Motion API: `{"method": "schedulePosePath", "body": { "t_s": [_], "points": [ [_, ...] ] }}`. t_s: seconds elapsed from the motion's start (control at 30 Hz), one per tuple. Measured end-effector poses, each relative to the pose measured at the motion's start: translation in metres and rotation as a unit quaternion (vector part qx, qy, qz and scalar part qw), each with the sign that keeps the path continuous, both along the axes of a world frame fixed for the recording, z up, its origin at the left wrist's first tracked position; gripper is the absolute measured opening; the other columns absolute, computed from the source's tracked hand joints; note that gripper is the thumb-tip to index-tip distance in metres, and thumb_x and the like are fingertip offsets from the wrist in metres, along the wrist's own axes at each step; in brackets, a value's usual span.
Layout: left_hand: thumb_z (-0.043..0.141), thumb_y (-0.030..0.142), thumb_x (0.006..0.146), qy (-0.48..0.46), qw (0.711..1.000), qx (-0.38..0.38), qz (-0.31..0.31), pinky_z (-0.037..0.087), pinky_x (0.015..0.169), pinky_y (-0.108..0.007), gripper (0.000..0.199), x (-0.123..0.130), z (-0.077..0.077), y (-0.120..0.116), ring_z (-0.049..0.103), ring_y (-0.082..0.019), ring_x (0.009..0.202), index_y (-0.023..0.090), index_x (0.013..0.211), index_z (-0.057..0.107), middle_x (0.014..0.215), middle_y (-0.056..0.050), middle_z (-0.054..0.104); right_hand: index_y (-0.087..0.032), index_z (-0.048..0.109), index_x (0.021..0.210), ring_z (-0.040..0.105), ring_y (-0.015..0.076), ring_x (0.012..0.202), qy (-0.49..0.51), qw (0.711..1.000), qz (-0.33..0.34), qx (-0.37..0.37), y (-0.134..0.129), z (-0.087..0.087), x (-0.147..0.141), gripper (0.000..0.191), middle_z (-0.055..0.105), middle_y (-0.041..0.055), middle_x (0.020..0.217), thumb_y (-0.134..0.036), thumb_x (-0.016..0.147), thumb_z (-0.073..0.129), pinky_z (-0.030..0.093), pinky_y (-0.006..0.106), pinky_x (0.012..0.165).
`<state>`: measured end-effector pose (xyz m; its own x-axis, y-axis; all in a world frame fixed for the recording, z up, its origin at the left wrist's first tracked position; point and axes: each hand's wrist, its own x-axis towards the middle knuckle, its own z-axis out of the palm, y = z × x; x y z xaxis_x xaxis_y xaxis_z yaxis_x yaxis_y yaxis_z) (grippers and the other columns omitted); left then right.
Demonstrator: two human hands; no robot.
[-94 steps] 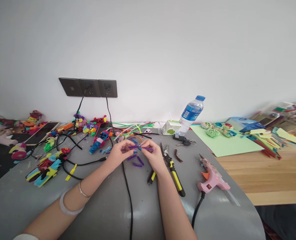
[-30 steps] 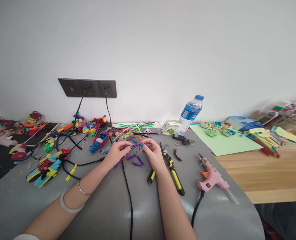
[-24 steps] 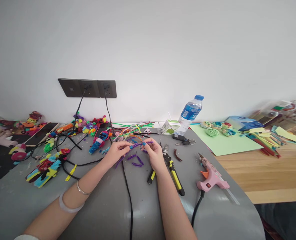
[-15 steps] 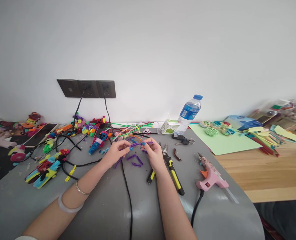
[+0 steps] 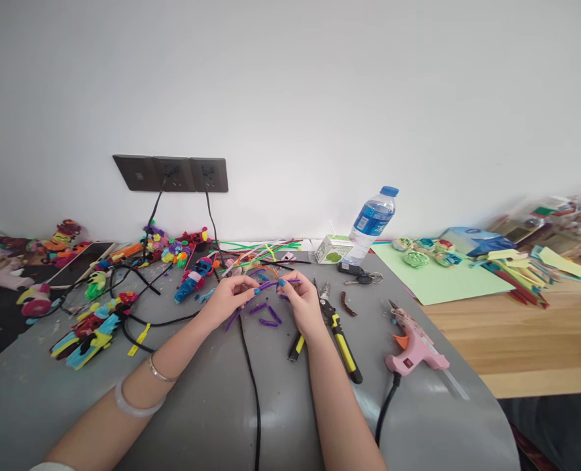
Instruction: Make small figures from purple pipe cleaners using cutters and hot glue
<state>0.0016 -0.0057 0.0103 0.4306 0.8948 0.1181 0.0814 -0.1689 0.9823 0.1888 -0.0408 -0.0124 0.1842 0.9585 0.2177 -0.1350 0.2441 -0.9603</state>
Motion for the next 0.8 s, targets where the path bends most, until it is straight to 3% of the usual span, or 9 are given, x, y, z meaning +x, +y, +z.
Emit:
{"method": "schedulePosePath", "body": {
  "t_s": [0.37, 0.47, 0.57, 0.7, 0.8],
  "points": [
    [0.071, 0.033, 0.072, -0.019, 1.0, -0.004, 0.024, 0.035, 0.051, -0.021, 0.02, 0.001, 0.005, -0.001, 0.048, -0.011, 0.057, 0.014, 0.078, 0.07, 0.067, -0.002, 0.06, -0.023, 0.062, 0.084, 0.054, 0.0134, 0.063, 0.011, 1.0, -0.001, -0.005, 0.003, -0.001, 0.0, 0.022, 0.059, -0.0017, 0.069, -0.042, 0.079, 0.072, 0.045, 0.027, 0.064],
    [0.07, 0.03, 0.071, -0.01, 0.999, 0.015, 0.039, 0.037, 0.054, -0.023, 0.016, 0.002, 0.003, 0.001, 0.052, -0.014, 0.061, 0.015, 0.078, 0.071, 0.068, -0.002, 0.064, -0.025, 0.061, 0.098, 0.055, 0.0142, 0.063, -0.004, 0.999, -0.031, 0.011, -0.004, 0.005, 0.001, 0.027, 0.06, -0.0011, 0.075, -0.045, 0.081, 0.068, 0.047, 0.029, 0.064],
    [0.069, 0.029, 0.072, -0.01, 0.998, 0.032, 0.047, 0.04, 0.057, -0.024, 0.015, 0.002, 0.001, 0.001, 0.055, -0.015, 0.064, 0.016, 0.078, 0.072, 0.07, -0.003, 0.067, -0.026, 0.06, 0.103, 0.054, 0.0155, 0.061, -0.069, 0.993, -0.098, 0.015, -0.028, 0.017, 0.014, 0.027, 0.061, 0.0001, 0.076, -0.044, 0.083, 0.064, 0.046, 0.029, 0.058],
    [0.066, 0.026, 0.073, 0.016, 0.997, 0.05, 0.053, 0.041, 0.061, -0.026, 0.014, 0.002, 0.0, 0.0, 0.056, -0.016, 0.065, 0.016, 0.08, 0.072, 0.073, -0.003, 0.068, -0.024, 0.065, 0.095, 0.055, 0.0184, 0.061, -0.186, 0.942, -0.277, -0.033, -0.082, 0.033, 0.058, 0.025, 0.062, 0.0032, 0.073, -0.043, 0.079, 0.064, 0.045, 0.03, 0.054],
    [0.064, 0.024, 0.074, 0.029, 0.996, 0.062, 0.065, 0.041, 0.062, -0.026, 0.013, 0.003, -0.001, -0.002, 0.056, -0.016, 0.066, 0.017, 0.081, 0.072, 0.076, -0.004, 0.069, -0.026, 0.069, 0.093, 0.06, 0.0233, 0.058, -0.269, 0.874, -0.363, -0.181, -0.118, 0.037, 0.102, 0.028, 0.064, 0.0039, 0.066, -0.044, 0.074, 0.061, 0.047, 0.034, 0.052]
  ]
}}
